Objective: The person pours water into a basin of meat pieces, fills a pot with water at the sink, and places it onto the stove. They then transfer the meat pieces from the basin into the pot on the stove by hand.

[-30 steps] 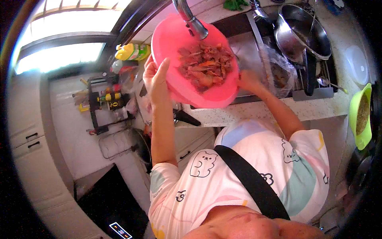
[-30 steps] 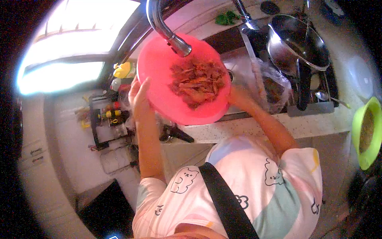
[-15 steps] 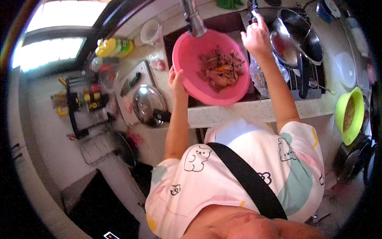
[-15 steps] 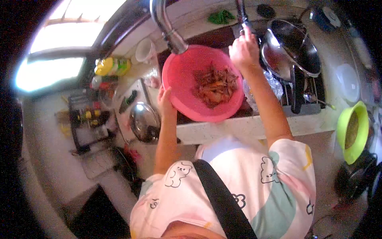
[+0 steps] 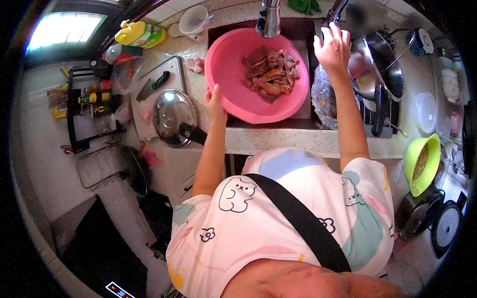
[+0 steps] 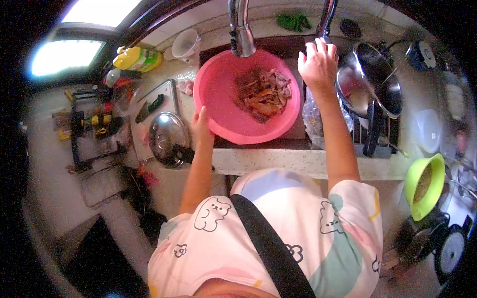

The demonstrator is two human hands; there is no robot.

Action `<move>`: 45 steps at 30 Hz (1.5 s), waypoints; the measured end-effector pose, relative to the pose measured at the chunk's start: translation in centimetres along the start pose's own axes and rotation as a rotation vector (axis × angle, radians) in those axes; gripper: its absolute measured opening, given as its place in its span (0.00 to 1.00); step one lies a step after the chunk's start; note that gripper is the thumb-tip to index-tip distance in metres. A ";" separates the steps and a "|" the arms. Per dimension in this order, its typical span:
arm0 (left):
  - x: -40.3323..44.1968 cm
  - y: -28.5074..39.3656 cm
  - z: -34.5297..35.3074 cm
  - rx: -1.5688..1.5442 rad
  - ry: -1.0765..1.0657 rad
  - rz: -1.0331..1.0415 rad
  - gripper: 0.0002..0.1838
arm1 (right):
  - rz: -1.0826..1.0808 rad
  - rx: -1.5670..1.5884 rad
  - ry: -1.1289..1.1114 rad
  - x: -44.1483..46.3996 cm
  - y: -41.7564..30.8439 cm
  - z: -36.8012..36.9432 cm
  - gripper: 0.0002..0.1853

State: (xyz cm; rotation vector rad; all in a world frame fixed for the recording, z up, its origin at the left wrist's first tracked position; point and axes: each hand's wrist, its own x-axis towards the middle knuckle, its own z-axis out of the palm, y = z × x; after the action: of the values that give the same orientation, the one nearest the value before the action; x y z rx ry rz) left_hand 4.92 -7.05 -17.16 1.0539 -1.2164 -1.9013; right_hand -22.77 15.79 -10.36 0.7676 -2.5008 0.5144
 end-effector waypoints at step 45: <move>-6.9 0.3 -6.5 0.839 0.077 0.398 0.31 | -0.130 0.684 -0.726 -14.7 -12.8 -7.9 0.17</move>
State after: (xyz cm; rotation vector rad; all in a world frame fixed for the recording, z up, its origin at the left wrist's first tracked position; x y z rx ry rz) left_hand 13.90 -4.07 -16.58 1.1413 -2.0682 -1.0260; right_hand -1.77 15.79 -9.08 1.5962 -2.8797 1.2615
